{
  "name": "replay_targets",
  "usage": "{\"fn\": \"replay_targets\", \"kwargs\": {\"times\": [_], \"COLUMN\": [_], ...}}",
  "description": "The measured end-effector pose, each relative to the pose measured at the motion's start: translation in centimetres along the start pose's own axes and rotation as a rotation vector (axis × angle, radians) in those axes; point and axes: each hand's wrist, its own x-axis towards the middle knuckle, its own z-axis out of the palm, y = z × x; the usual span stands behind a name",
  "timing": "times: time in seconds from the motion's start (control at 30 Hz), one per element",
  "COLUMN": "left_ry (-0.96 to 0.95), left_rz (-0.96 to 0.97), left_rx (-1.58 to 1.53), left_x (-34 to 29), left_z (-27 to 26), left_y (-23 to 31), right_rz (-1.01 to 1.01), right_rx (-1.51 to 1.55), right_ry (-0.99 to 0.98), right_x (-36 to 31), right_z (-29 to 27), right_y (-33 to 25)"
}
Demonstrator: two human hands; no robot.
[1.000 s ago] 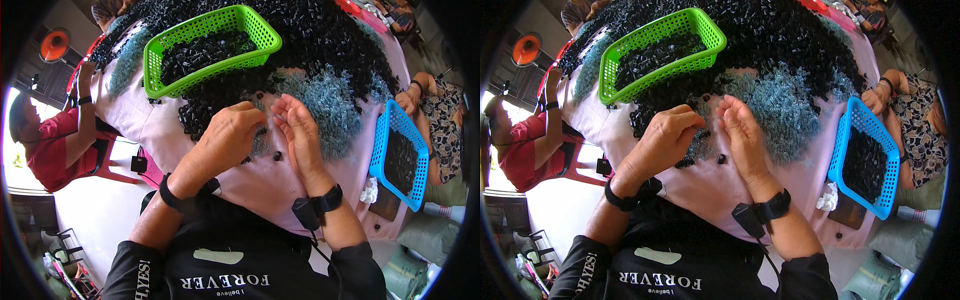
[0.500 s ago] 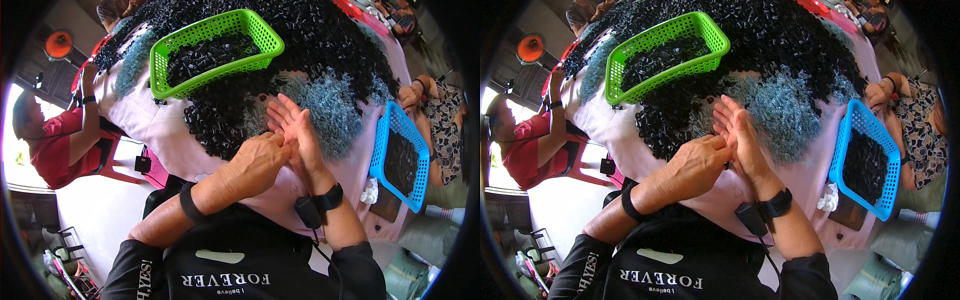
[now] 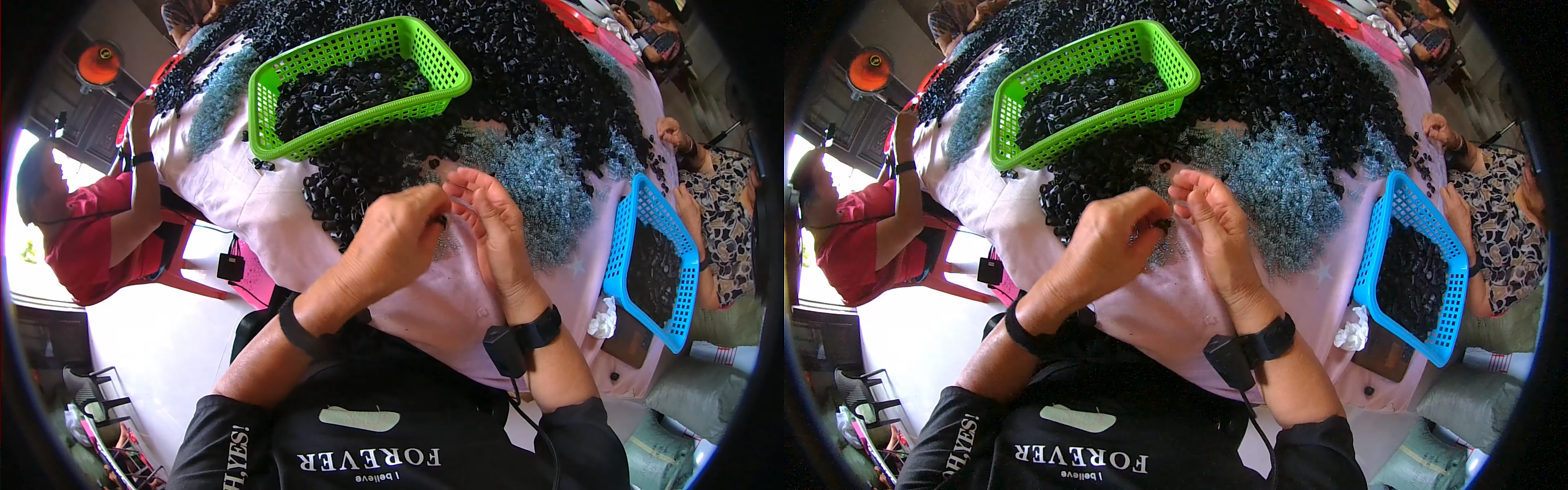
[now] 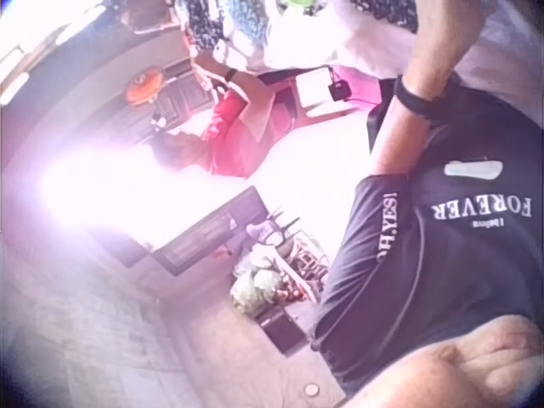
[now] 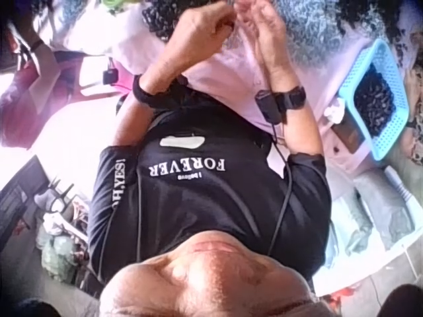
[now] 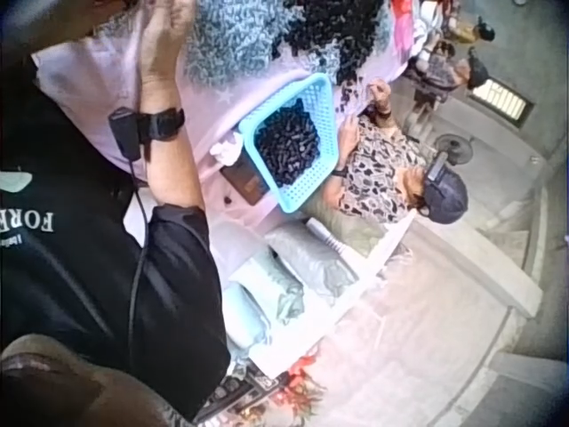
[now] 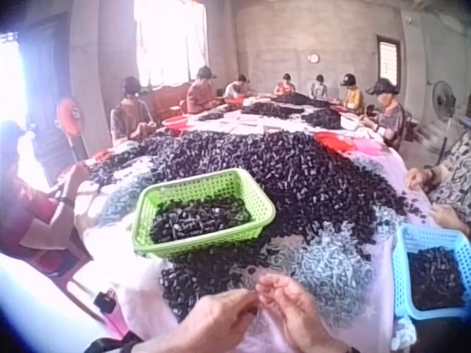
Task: Sorting through a large pile of small black plastic shoe components on a table.
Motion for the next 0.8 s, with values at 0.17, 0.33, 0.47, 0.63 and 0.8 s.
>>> {"fn": "replay_targets", "kwargs": {"times": [0.17, 0.33, 0.47, 0.63, 0.8], "left_ry": [0.062, 0.108, 0.104, 0.043, 0.042], "left_rz": [-0.096, -0.036, -0.025, -0.021, -0.070], "left_rx": [-0.057, -0.103, -0.130, -0.031, 0.033], "left_x": [0.6, 0.8, 0.8, 1.0, 1.3], "left_z": [-0.7, -0.4, -0.2, -0.4, -1.1], "left_y": [-0.7, -0.1, -0.3, -0.2, -0.5], "right_rz": [-0.064, 0.034, 0.037, -0.062, -0.118], "right_rx": [-0.208, -0.105, -0.054, -0.264, -0.285], "right_ry": [-0.006, -0.032, -0.018, 0.072, 0.115], "right_x": [-0.3, -0.5, -0.4, -0.5, -0.3], "right_z": [0.7, 0.6, 0.5, 0.7, 0.3], "right_y": [-0.1, -0.2, -0.1, -0.2, 0.2]}}
